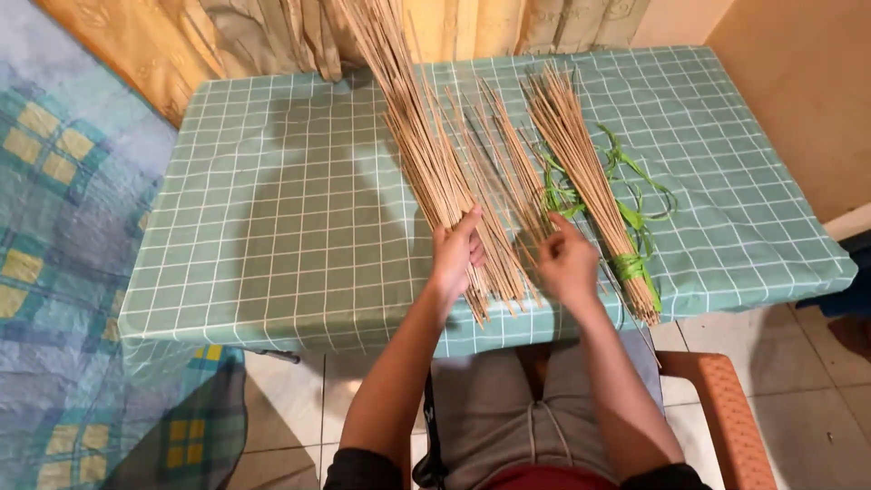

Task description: Assembling brooms by sorting, aligning, and bundling palm leaf midribs and securing them with plastic string.

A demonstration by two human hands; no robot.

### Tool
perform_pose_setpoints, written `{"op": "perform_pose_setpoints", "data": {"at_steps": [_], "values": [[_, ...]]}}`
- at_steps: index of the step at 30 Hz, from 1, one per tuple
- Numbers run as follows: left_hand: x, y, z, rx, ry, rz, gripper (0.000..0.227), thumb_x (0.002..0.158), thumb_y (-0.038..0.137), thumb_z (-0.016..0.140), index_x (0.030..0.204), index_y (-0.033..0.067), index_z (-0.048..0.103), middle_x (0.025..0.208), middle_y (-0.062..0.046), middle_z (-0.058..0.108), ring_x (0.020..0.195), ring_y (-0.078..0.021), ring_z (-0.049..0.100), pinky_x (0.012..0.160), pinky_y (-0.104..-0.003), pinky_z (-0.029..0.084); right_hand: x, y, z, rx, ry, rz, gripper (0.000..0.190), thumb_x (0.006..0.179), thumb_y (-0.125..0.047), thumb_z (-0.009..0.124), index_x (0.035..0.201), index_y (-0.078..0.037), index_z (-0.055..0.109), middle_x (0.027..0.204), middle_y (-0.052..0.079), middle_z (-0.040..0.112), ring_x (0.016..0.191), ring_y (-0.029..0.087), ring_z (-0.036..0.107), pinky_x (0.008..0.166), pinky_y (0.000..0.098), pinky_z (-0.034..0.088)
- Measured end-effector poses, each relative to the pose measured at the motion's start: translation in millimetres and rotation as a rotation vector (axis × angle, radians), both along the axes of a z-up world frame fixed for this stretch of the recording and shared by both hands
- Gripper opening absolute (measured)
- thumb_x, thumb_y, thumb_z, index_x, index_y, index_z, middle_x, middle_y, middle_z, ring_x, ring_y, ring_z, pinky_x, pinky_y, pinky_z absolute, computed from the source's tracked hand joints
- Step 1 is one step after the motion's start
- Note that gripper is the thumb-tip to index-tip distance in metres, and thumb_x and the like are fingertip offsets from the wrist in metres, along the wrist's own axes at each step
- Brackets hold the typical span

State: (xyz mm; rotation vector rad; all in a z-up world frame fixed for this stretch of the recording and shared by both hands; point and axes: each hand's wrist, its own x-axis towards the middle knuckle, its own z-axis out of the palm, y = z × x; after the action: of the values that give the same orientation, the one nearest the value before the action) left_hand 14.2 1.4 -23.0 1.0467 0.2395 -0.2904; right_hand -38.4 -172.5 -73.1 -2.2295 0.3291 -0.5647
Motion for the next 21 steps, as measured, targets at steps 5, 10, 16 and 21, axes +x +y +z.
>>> {"op": "perform_pose_setpoints", "data": {"at_steps": [5,10,16,21], "values": [[-4,2,11,-0.002,-0.031,-0.015,0.045,0.091,0.040,0.078,0.082,0.0103,0.046,0.054,0.003,0.040,0.037,-0.0080,0.041,0.035,-0.025,0.034,11,-23,-18,0.139,-0.278,0.041,0.043,0.089,0.012,0.067,0.130,0.000,0.069,0.088,0.022,0.067,0.077,0.034,0.067,0.064,0.0423,0.057],[-6,-1,18,-0.012,-0.049,0.010,0.049,0.093,0.040,0.075,0.068,0.0092,0.048,0.050,0.001,0.038,0.035,-0.0082,0.039,0.032,-0.025,0.033,5,2,-2,0.250,-0.293,0.115,0.043,0.095,0.016,0.058,0.136,0.004,0.063,0.094,0.019,0.064,0.072,0.027,0.063,0.058,0.0344,0.057],[-4,-2,3,0.042,0.015,-0.018,0.063,0.094,0.050,0.073,0.111,-0.0011,0.041,0.059,0.004,0.040,0.041,-0.0059,0.042,0.037,-0.026,0.035,-4,33,6,0.260,-0.276,0.210,0.044,0.099,0.014,0.053,0.140,0.001,0.058,0.097,0.014,0.059,0.061,0.016,0.061,0.053,0.0287,0.054],[-8,0,9,0.019,-0.041,-0.021,0.058,0.088,0.048,0.080,0.102,0.0052,0.044,0.060,0.004,0.043,0.045,-0.0067,0.043,0.039,-0.024,0.038,-8,48,-1,0.285,-0.381,0.244,0.045,0.096,0.016,0.054,0.138,-0.001,0.059,0.096,0.013,0.059,0.056,0.014,0.054,0.049,0.0252,0.047]]}}
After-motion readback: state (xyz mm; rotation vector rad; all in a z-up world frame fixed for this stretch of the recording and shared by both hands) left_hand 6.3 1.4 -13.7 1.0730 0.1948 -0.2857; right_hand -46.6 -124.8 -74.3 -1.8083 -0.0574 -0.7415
